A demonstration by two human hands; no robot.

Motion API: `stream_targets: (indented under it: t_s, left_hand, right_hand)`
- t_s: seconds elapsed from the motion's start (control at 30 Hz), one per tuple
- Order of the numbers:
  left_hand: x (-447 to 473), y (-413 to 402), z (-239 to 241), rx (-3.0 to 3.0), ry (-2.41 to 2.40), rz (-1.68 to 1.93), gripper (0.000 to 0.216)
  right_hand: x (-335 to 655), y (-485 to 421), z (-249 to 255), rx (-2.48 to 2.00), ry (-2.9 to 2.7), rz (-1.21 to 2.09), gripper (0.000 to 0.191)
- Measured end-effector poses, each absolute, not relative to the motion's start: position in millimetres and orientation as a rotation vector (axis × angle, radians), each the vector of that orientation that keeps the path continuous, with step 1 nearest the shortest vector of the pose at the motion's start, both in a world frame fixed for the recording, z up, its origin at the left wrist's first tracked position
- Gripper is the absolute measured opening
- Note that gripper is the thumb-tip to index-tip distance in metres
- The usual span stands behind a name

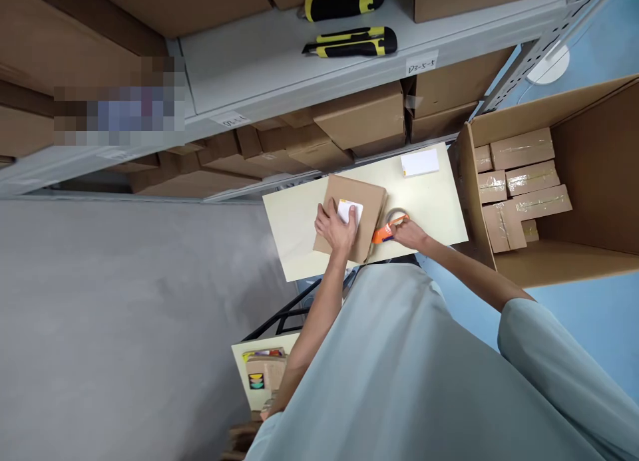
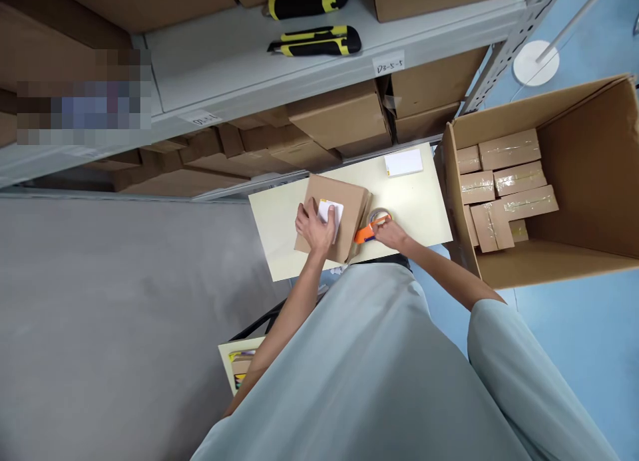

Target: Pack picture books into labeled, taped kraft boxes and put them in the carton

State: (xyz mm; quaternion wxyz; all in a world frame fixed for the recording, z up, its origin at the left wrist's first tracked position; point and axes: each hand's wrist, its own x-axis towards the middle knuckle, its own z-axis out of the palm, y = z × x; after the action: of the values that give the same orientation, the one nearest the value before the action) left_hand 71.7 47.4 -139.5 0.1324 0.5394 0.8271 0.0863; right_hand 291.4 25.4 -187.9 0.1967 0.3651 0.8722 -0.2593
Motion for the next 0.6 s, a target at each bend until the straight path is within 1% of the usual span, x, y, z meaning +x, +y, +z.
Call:
stream_targets:
  t_s: [0.2,0.27,0.4,0.6]
  left_hand:
    - [93.3,47.3,-150.1,1.652,2.317,0.194,0.098]
    - [98.1,42.5,-155.0,1.689,2.313,0.189,0.098]
    - [94.9,37.0,-160.9,1.747,2.304,0.183,0.089]
    - [97.9,40.5,-165.2,1.736,2.336,0.193,0.088]
  right_hand:
    - [250.0,-31.6,-187.9,1.058,2.421,-0.842,0.044]
    - [249.0,-41.9,-190.9,1.124,2.389,-0.875,0.042]
    - [263.4,-62.0,-193.5,1.204,2.362,-0.932,0.041]
    - [310.6,-104.9,-177.0,1.213,2.335,-0.962,0.033]
